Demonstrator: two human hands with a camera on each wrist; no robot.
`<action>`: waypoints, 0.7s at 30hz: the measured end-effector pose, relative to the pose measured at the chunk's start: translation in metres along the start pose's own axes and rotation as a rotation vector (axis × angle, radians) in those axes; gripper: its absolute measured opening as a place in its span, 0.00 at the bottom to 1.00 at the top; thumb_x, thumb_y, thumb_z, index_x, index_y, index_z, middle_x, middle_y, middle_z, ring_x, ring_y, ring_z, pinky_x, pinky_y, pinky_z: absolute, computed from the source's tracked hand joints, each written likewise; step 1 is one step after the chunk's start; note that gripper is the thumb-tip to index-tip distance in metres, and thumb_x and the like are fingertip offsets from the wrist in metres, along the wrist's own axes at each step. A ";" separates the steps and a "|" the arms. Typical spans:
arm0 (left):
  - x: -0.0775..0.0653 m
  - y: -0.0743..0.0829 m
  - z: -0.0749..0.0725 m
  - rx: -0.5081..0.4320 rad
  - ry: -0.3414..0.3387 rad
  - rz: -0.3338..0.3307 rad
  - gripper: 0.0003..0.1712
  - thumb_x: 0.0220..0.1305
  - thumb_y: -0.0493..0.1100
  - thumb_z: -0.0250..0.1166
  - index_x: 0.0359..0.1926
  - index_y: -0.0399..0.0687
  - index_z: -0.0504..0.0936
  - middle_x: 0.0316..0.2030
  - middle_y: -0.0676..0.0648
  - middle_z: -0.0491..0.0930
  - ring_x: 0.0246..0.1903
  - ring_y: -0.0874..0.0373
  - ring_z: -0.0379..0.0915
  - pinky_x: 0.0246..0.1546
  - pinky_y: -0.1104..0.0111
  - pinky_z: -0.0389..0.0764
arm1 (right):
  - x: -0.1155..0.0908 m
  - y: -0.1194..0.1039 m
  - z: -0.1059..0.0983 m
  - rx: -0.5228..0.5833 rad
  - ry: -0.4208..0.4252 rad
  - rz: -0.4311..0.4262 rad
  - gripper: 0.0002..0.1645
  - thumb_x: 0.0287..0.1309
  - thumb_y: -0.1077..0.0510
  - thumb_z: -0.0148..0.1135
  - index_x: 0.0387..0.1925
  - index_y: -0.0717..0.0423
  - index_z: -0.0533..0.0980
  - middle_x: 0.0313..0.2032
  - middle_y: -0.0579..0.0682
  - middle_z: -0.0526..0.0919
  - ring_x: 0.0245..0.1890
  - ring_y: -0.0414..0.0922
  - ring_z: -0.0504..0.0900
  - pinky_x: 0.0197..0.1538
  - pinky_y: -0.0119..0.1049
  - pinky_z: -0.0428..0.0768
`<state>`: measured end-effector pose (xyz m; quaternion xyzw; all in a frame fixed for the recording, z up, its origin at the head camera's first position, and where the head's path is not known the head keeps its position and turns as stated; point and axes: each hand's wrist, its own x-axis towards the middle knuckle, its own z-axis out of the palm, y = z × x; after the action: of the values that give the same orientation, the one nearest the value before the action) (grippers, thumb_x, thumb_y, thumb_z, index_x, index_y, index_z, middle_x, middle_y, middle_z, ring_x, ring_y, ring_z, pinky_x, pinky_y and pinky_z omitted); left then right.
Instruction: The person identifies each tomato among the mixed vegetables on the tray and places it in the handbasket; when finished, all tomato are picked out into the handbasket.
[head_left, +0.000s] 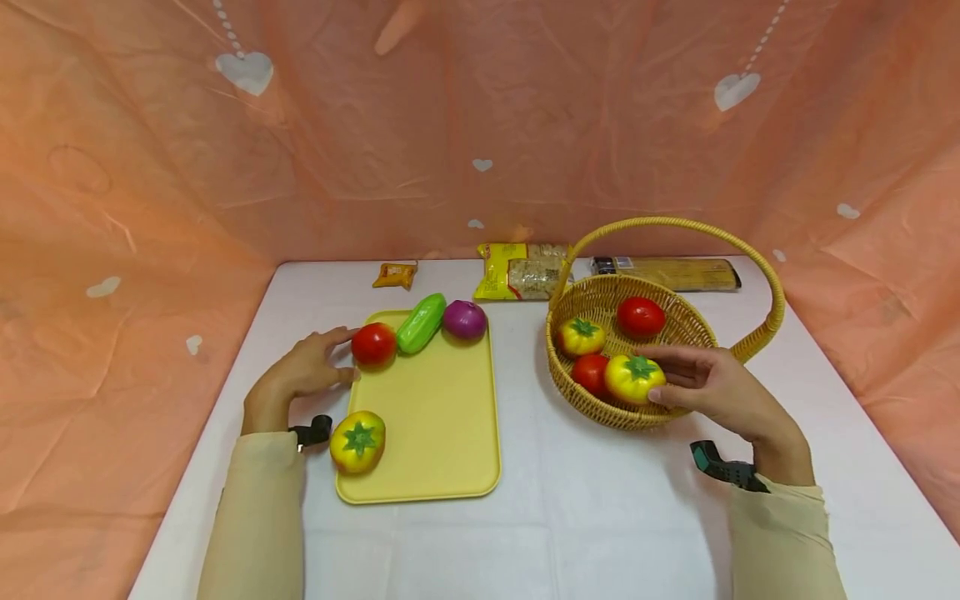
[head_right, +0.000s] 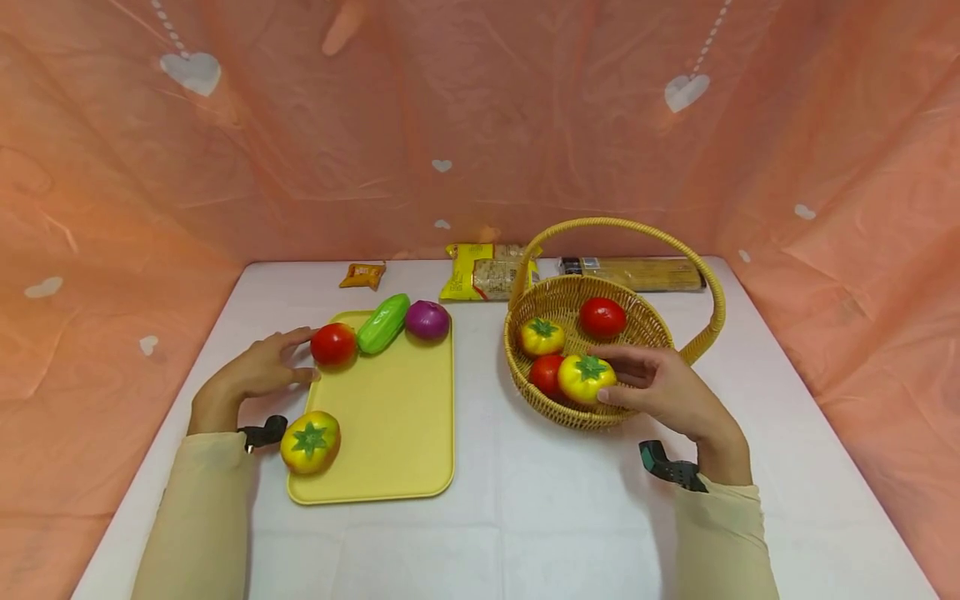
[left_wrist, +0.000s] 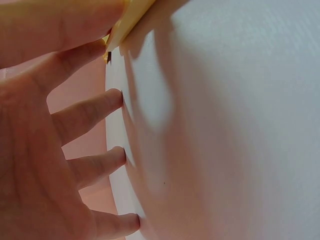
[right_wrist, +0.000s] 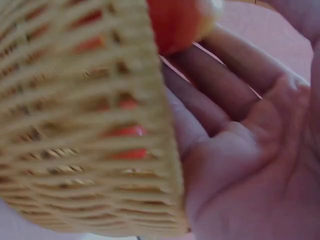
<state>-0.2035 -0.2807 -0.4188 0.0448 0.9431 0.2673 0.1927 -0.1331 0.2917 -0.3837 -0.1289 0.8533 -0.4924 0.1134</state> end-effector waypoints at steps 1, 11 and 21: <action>0.000 0.000 0.000 0.001 0.000 -0.002 0.48 0.69 0.48 0.73 0.85 0.46 0.64 0.80 0.27 0.63 0.79 0.24 0.54 0.75 0.21 0.57 | 0.001 -0.001 -0.001 -0.010 -0.017 0.005 0.30 0.68 0.57 0.77 0.69 0.54 0.82 0.64 0.50 0.87 0.58 0.32 0.88 0.57 0.26 0.87; -0.001 -0.001 -0.001 -0.015 -0.002 -0.018 0.48 0.69 0.47 0.73 0.85 0.49 0.64 0.81 0.27 0.62 0.80 0.24 0.53 0.74 0.21 0.56 | 0.004 -0.004 0.000 -0.075 -0.001 -0.102 0.32 0.66 0.61 0.77 0.69 0.59 0.81 0.67 0.56 0.86 0.62 0.26 0.83 0.60 0.23 0.84; -0.002 0.000 -0.001 -0.016 -0.001 -0.019 0.48 0.69 0.47 0.72 0.85 0.49 0.64 0.81 0.28 0.62 0.80 0.24 0.53 0.74 0.21 0.56 | 0.031 -0.020 0.019 0.195 -0.065 -0.296 0.31 0.65 0.76 0.70 0.69 0.68 0.78 0.66 0.50 0.88 0.67 0.38 0.86 0.63 0.33 0.86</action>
<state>-0.2023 -0.2818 -0.4174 0.0345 0.9412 0.2730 0.1962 -0.1540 0.2568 -0.3778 -0.2572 0.7690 -0.5798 0.0795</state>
